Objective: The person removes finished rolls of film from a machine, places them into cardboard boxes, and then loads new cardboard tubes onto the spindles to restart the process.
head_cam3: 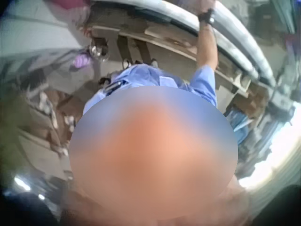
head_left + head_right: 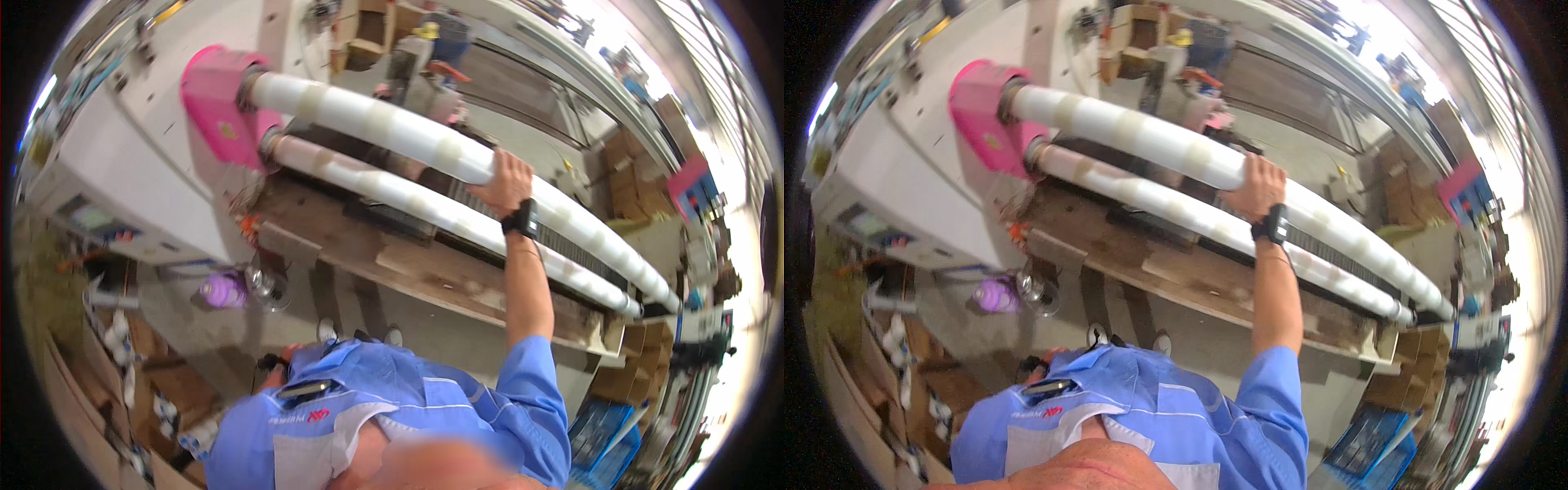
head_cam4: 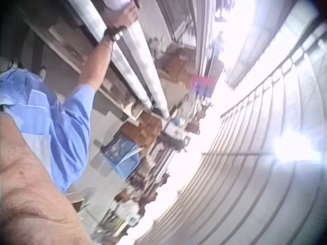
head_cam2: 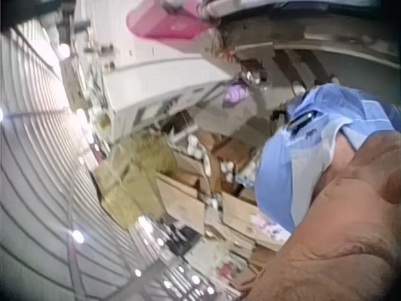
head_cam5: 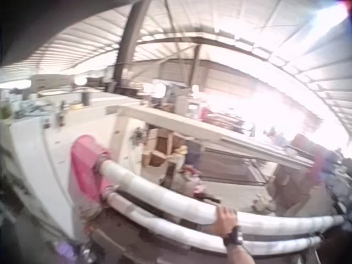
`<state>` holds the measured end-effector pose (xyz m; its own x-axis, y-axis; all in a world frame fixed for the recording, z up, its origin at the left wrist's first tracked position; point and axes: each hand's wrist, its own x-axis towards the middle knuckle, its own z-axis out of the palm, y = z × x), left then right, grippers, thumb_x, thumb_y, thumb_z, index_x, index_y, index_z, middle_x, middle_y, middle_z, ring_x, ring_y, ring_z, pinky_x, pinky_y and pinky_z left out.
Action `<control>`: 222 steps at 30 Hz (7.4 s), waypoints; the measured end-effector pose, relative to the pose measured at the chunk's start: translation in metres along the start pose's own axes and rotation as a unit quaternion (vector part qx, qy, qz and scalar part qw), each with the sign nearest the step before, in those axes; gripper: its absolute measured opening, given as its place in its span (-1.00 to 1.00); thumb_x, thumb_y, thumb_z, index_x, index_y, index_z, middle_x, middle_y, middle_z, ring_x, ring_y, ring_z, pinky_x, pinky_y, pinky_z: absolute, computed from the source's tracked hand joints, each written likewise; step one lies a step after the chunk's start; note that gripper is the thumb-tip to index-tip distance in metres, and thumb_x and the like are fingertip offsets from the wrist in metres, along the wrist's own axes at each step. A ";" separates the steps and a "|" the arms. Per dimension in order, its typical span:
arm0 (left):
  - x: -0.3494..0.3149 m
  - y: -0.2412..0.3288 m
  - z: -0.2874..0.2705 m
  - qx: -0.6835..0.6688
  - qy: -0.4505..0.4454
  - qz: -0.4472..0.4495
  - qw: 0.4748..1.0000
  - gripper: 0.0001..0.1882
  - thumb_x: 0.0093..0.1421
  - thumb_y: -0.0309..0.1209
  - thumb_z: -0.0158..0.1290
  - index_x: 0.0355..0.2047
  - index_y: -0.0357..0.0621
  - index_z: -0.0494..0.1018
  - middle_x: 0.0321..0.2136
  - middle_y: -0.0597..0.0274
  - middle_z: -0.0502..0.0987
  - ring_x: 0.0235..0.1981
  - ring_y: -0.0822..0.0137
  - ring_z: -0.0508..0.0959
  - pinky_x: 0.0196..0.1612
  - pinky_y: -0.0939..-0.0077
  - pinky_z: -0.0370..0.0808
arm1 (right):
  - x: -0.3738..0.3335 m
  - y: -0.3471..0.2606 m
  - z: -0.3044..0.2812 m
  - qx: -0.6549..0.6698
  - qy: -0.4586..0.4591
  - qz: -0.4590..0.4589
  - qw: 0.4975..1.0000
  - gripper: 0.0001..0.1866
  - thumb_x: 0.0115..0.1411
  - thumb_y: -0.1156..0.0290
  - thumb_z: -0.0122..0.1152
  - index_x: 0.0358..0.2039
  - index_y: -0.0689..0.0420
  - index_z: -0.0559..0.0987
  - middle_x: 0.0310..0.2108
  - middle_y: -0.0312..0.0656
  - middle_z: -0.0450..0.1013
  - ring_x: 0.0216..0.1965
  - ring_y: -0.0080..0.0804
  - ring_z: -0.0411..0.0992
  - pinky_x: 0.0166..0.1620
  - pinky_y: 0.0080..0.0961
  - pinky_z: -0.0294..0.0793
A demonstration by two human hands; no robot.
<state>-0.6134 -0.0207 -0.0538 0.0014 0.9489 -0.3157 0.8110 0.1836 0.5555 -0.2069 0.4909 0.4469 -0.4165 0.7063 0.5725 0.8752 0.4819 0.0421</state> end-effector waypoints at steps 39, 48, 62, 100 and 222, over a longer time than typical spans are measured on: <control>0.299 0.475 -0.375 0.213 0.376 0.318 0.844 -0.10 0.22 0.23 -0.09 0.37 -0.13 0.09 0.37 0.01 0.10 0.42 0.10 0.02 0.46 0.07 -0.20 | 0.005 -0.015 0.004 0.000 0.013 -0.009 1.000 -0.25 0.04 -0.24 0.21 0.04 0.11 0.49 -0.05 -0.12 0.50 0.00 -0.17 0.44 0.10 -0.16 0.27; 0.323 0.495 -0.378 0.188 0.443 0.296 0.825 -0.23 0.20 0.22 -0.06 0.22 -0.08 0.29 0.14 0.05 0.35 0.27 0.07 0.23 0.37 -0.01 -0.04 | 0.005 -0.011 0.008 -0.022 0.037 -0.026 0.999 -0.29 0.03 -0.21 0.26 0.01 0.10 0.50 -0.07 -0.12 0.50 -0.03 -0.17 0.46 0.07 -0.21 0.32; 0.313 0.494 -0.364 0.156 0.385 0.250 0.874 -0.09 0.14 0.25 0.02 0.35 -0.01 0.11 0.36 0.06 0.05 0.43 0.05 -0.12 0.43 -0.10 -0.32 | 0.007 -0.010 0.013 -0.034 0.007 -0.006 0.999 -0.28 0.04 -0.22 0.27 0.04 0.06 0.51 -0.04 -0.10 0.51 0.01 -0.12 0.46 0.13 -0.18 0.30; 0.328 0.507 -0.414 0.261 0.253 0.251 0.897 0.12 -0.26 -0.29 0.46 0.33 0.26 0.10 0.18 0.20 0.30 0.27 0.10 0.24 0.33 -0.11 0.04 | 0.007 -0.019 0.036 0.018 0.191 0.077 0.978 -0.39 -0.08 -0.28 0.13 -0.47 0.11 0.56 -0.49 -0.14 0.47 -0.38 -0.23 0.45 -0.10 -0.28 0.30; 0.350 0.432 -0.457 0.171 0.464 0.228 0.838 -0.44 0.14 0.17 0.07 -0.20 -0.08 0.57 -0.23 0.19 0.58 -0.05 0.14 0.47 0.24 -0.02 0.12 | 0.005 -0.006 0.003 0.041 0.011 0.060 0.997 -0.29 0.00 -0.23 0.18 -0.06 0.13 0.55 -0.11 -0.05 0.52 -0.04 -0.12 0.46 0.14 -0.17 0.28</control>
<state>-0.5299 0.5081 0.4277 0.0302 0.7203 0.6930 0.9707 -0.1864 0.1514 -0.2144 0.4928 0.4471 -0.3027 0.7503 0.5877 0.8951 0.4356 -0.0951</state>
